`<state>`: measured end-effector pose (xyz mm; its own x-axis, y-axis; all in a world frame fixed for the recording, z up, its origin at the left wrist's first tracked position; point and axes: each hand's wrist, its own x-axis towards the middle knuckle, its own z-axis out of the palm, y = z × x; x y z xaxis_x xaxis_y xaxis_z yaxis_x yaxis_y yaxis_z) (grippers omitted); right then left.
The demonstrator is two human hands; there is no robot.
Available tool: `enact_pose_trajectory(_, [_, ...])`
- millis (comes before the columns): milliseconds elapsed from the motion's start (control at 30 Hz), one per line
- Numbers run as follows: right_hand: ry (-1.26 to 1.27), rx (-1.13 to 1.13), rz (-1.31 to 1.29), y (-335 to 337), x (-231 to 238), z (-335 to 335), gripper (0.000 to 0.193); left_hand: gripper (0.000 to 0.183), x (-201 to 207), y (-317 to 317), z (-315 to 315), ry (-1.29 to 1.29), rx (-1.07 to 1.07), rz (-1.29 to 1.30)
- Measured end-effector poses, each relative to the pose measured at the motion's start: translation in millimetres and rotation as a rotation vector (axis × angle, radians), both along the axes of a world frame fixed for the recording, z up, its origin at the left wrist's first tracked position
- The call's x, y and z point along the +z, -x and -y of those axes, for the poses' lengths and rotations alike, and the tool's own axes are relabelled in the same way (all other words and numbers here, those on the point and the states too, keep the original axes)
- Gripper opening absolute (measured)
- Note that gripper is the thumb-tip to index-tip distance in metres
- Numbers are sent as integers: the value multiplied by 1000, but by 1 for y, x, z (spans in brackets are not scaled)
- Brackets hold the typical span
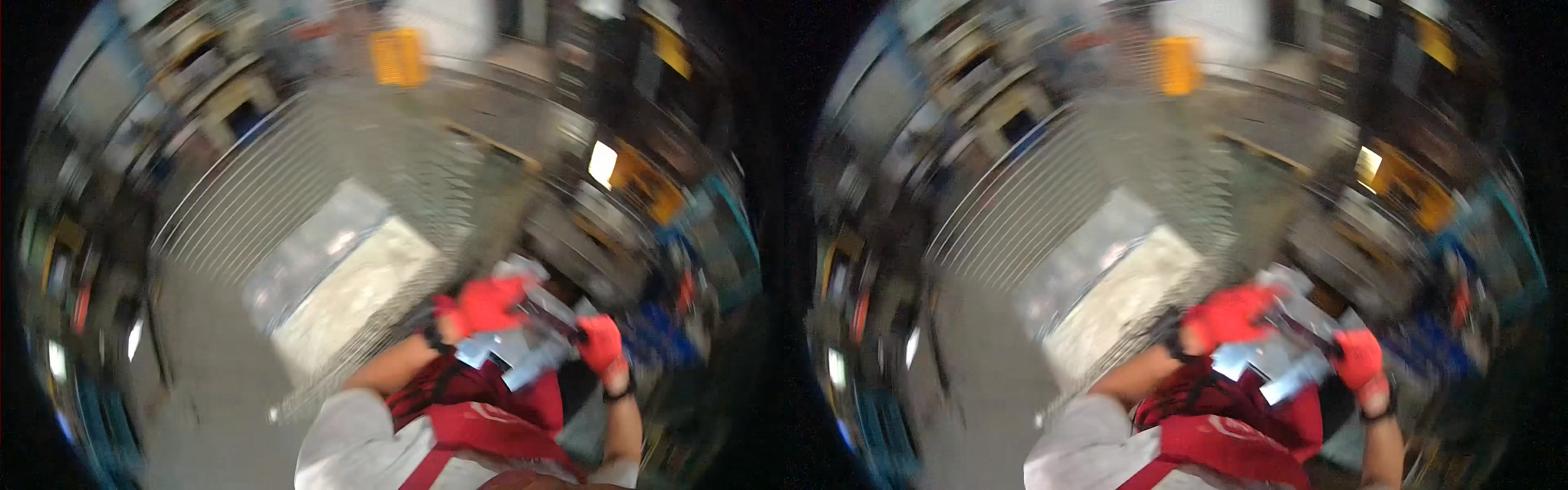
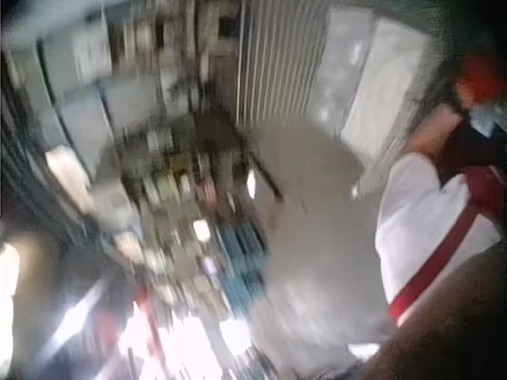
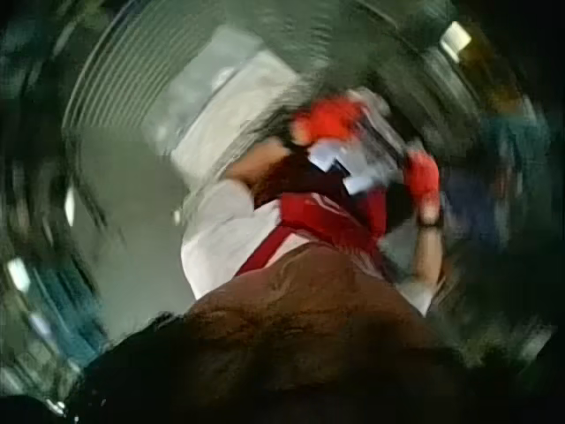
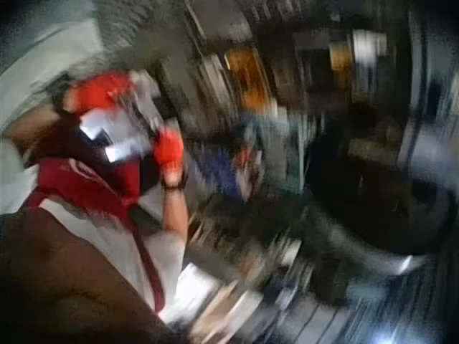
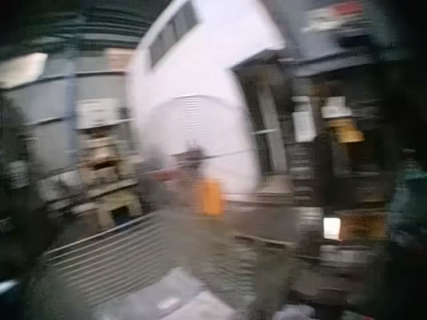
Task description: Manually inspect and stack metal parts before or after machine processing in an industrial fabrication setting.
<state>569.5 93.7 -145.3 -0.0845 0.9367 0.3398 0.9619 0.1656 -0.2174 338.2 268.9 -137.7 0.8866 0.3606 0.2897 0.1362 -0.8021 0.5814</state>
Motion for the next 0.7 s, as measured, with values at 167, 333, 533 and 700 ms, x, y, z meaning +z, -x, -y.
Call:
enact_pose_trajectory(167, [-11, -497, -981, -16, 3, -25, 24, 49, -68, -34, -7, 1178, 83, 257])
enact_pose_trajectory(333, [-289, -598, -1432, -37, -44, -57, 18, 49, -106, -68, 54, 1393, -215, 110])
enact_pose_trajectory(533, [-456, -593, -1444, -51, -50, -89, 22, 65, -75, -99, 46, 526, -393, 278])
enact_pose_trajectory(700, [-423, -587, -1402, -65, -56, -101, 19, 75, -42, -109, 42, 1023, -360, 58])
